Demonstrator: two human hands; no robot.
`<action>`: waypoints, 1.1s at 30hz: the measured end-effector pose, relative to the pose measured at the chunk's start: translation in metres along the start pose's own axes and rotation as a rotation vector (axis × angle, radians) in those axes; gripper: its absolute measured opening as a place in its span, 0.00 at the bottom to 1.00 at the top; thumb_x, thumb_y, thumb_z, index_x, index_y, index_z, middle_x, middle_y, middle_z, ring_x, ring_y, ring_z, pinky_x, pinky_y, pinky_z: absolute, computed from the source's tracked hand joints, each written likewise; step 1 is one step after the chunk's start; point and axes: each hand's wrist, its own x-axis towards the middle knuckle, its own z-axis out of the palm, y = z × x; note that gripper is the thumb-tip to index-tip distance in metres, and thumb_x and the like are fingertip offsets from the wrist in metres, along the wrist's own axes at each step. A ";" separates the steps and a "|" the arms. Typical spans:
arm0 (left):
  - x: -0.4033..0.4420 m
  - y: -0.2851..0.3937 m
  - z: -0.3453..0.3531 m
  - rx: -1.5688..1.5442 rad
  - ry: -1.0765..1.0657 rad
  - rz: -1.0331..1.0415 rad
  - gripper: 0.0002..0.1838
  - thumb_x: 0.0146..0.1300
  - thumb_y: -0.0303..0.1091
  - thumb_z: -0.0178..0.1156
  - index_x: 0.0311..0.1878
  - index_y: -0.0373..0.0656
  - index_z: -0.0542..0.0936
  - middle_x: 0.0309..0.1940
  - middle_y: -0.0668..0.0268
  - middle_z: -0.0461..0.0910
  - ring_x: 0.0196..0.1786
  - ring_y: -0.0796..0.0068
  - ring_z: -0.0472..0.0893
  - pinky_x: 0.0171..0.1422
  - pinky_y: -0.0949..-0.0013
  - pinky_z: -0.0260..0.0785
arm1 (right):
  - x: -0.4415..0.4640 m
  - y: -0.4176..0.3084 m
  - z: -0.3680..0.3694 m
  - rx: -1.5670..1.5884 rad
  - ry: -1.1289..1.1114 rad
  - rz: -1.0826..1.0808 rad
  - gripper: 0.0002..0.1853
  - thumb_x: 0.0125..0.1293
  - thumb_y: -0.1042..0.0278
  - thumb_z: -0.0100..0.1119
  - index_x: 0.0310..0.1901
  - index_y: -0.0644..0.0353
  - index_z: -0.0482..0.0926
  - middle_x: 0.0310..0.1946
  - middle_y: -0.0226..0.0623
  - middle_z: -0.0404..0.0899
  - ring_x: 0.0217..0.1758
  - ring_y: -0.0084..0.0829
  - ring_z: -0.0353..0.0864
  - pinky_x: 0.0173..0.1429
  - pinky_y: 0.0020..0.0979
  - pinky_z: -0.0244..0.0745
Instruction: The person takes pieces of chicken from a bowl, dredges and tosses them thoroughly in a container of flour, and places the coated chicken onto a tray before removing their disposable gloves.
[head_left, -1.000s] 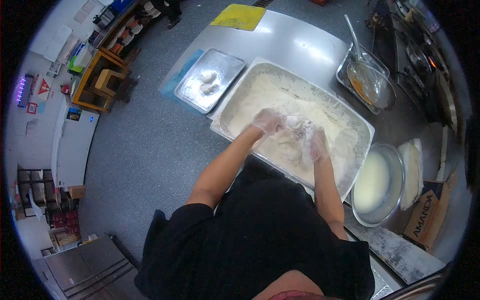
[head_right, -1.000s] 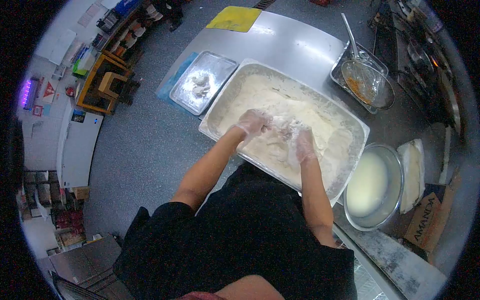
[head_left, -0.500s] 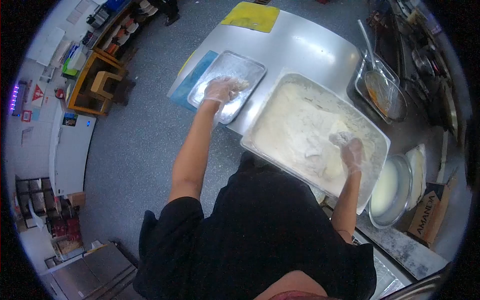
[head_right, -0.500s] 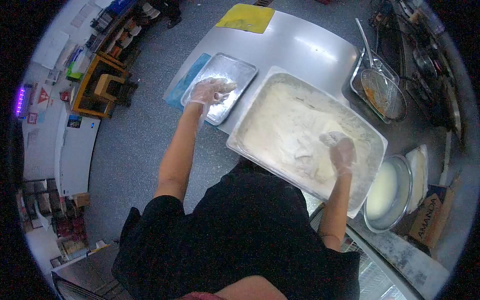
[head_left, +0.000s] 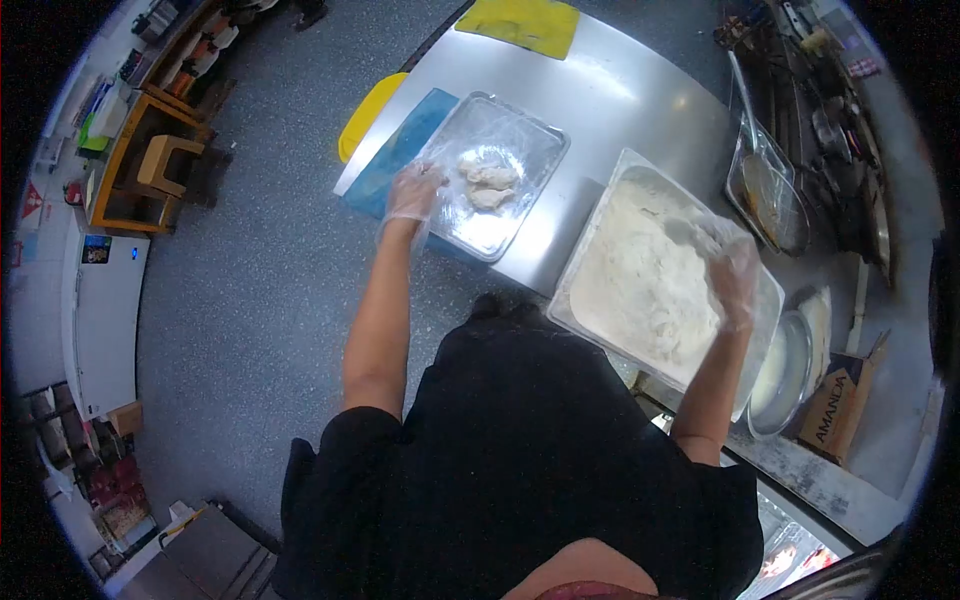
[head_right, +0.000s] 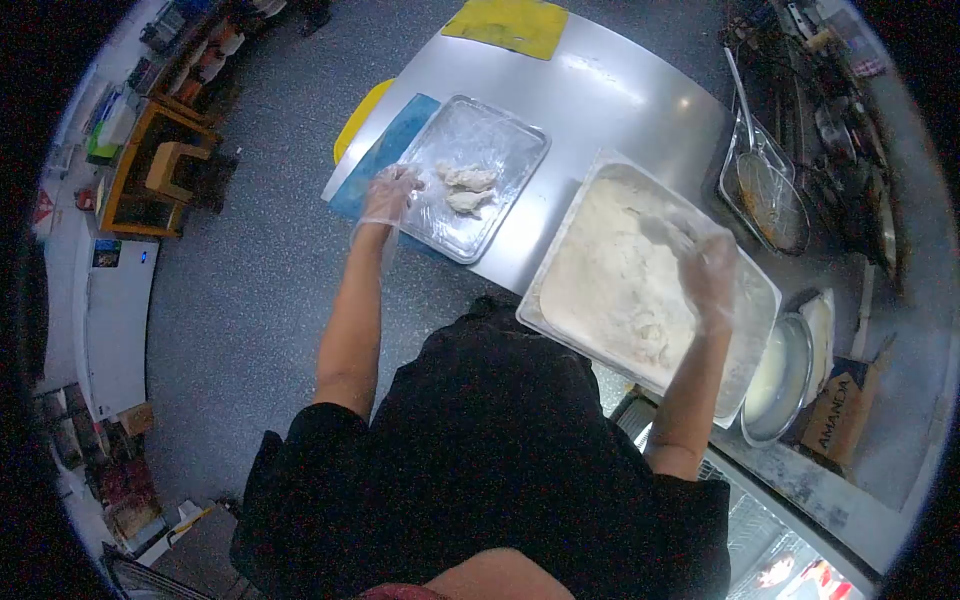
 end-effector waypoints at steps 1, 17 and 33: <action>0.000 -0.007 0.002 -0.150 0.050 -0.058 0.16 0.56 0.42 0.55 0.41 0.41 0.78 0.32 0.65 0.81 0.26 0.78 0.74 0.32 0.72 0.67 | 0.009 -0.016 0.009 0.103 -0.039 -0.082 0.14 0.58 0.62 0.54 0.39 0.63 0.80 0.34 0.42 0.81 0.34 0.31 0.80 0.41 0.28 0.71; -0.044 0.016 -0.040 -0.478 0.144 -0.257 0.13 0.48 0.34 0.60 0.34 0.36 0.79 0.31 0.62 0.79 0.33 0.75 0.75 0.38 0.72 0.66 | 0.108 -0.099 0.184 -0.138 -0.167 -0.093 0.16 0.56 0.61 0.55 0.31 0.70 0.76 0.30 0.50 0.79 0.32 0.39 0.79 0.37 0.36 0.75; -0.102 0.212 0.043 -0.227 -0.246 -0.073 0.13 0.53 0.37 0.60 0.39 0.40 0.78 0.37 0.59 0.77 0.40 0.69 0.77 0.47 0.65 0.68 | -0.059 0.207 0.055 -0.432 -0.362 0.232 0.51 0.41 0.41 0.65 0.61 0.68 0.58 0.58 0.54 0.63 0.61 0.47 0.64 0.63 0.37 0.59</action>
